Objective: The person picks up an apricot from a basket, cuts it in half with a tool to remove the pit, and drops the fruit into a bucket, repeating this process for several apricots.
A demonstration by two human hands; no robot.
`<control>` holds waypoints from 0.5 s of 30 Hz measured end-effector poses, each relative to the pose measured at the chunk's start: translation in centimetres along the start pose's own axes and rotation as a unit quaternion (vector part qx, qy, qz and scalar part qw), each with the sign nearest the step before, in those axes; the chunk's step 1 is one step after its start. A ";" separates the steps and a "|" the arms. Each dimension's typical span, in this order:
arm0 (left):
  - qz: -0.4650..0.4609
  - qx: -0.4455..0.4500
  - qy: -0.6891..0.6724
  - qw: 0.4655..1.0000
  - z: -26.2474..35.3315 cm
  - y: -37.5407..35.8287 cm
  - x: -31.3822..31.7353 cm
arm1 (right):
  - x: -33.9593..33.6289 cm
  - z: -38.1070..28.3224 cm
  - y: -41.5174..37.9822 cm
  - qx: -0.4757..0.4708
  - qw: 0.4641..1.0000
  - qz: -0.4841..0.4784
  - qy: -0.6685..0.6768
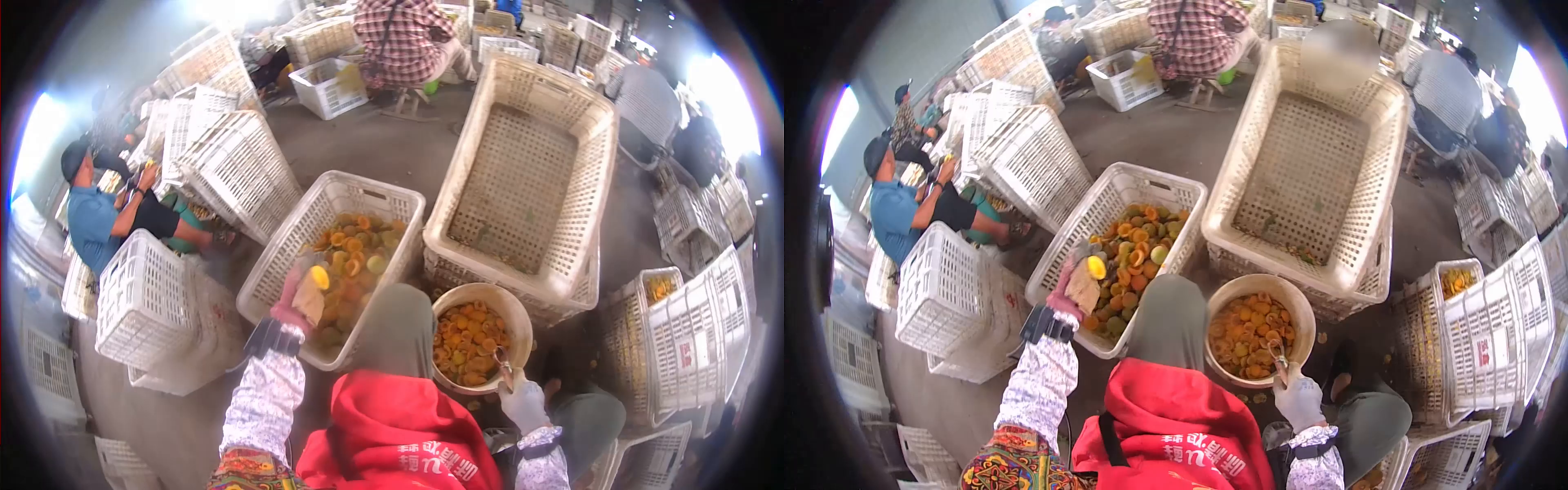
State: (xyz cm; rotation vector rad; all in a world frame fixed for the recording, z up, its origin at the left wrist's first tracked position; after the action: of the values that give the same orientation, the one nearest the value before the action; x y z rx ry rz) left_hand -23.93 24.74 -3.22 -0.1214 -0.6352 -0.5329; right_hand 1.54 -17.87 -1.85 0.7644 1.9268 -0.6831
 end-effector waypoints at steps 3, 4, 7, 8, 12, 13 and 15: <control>0.099 -0.064 0.213 0.970 -1.6 3.5 -7.8 | 0.1 0.2 -0.9 -0.004 1.000 0.025 0.018; 0.082 -0.019 0.381 0.921 -0.2 2.8 -7.8 | 0.1 0.8 -1.1 0.012 0.999 0.028 0.030; 0.064 0.043 0.535 0.842 0.7 -1.2 -8.4 | 0.0 1.7 -1.7 0.028 0.995 0.041 0.081; -0.039 0.064 0.619 0.782 0.1 -2.8 -7.6 | 0.5 2.9 -1.7 0.068 0.989 0.029 0.128; -0.081 0.007 0.703 0.707 -0.3 -10.0 -2.6 | -0.5 2.1 -2.3 0.155 0.962 -0.010 0.225; -0.171 0.021 0.770 0.615 -1.1 -11.5 -0.3 | -0.5 1.8 -2.6 0.195 0.940 -0.027 0.278; -0.303 -0.022 0.833 0.462 -4.3 -13.5 0.2 | -0.8 1.1 -3.0 0.173 0.940 -0.022 0.292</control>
State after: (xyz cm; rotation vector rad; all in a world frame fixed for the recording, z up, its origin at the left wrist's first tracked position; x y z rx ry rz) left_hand -28.39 11.90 -7.27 0.6078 1.4055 -1.0494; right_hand 0.22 -20.84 -1.20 1.2554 2.3923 -0.9095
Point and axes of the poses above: each hand's wrist, its own y-axis towards the middle knuckle, its own x-axis out of the palm, z = x × y, the point moved 8 cm from there along y, towards the middle knuckle, and after that the axes turned 7 degrees about x, right-handed, at the moved point
